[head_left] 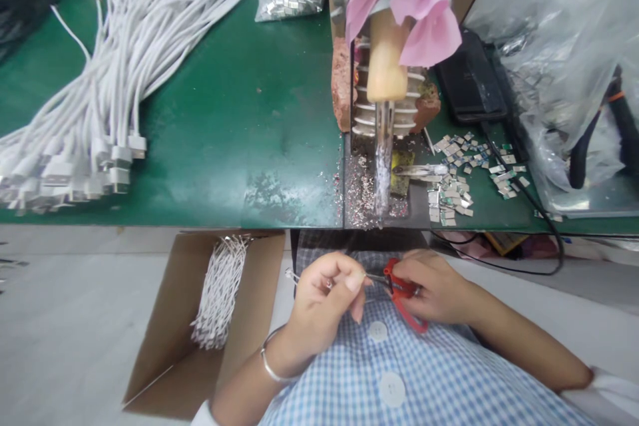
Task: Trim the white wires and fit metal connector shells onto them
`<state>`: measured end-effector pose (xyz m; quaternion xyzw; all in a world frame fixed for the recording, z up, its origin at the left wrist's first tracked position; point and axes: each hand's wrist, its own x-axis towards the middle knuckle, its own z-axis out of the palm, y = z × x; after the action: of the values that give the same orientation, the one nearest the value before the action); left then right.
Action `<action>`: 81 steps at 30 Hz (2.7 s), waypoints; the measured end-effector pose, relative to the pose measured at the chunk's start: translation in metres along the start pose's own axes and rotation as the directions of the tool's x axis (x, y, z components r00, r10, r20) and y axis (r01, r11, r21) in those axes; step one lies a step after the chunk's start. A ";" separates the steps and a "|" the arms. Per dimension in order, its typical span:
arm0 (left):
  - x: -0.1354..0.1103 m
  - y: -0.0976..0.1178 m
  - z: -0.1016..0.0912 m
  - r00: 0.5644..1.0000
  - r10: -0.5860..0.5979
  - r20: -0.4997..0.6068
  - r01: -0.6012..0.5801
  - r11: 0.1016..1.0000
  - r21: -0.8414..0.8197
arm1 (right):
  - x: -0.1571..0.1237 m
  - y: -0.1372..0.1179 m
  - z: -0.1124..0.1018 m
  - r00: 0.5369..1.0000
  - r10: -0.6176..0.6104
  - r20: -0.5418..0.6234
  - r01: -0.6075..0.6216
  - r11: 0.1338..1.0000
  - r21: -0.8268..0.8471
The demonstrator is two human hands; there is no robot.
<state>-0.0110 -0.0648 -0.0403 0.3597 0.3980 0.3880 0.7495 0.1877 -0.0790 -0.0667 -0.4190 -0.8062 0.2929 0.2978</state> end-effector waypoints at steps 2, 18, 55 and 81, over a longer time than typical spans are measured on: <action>0.000 0.001 0.001 1.000 -0.004 -0.008 0.005 1.000 0.021 | -0.001 0.001 -0.001 1.000 -0.009 0.011 0.009 1.000 -0.024; -0.003 0.002 -0.001 0.999 -0.024 0.029 0.025 0.999 -0.040 | 0.002 0.000 -0.002 0.999 -0.037 -0.001 0.037 0.998 -0.055; 0.000 -0.007 -0.001 0.990 0.141 -0.001 -0.141 0.989 0.043 | 0.013 -0.008 0.007 0.986 -0.005 -0.167 0.036 0.982 0.186; -0.003 0.004 0.001 0.980 0.192 -0.048 -0.177 0.959 0.222 | 0.007 -0.009 0.010 0.992 0.097 -0.085 -0.094 0.995 0.038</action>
<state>-0.0121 -0.0659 -0.0356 0.4612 0.4283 0.4227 0.6521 0.1727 -0.0797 -0.0651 -0.4643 -0.7664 0.3022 0.3252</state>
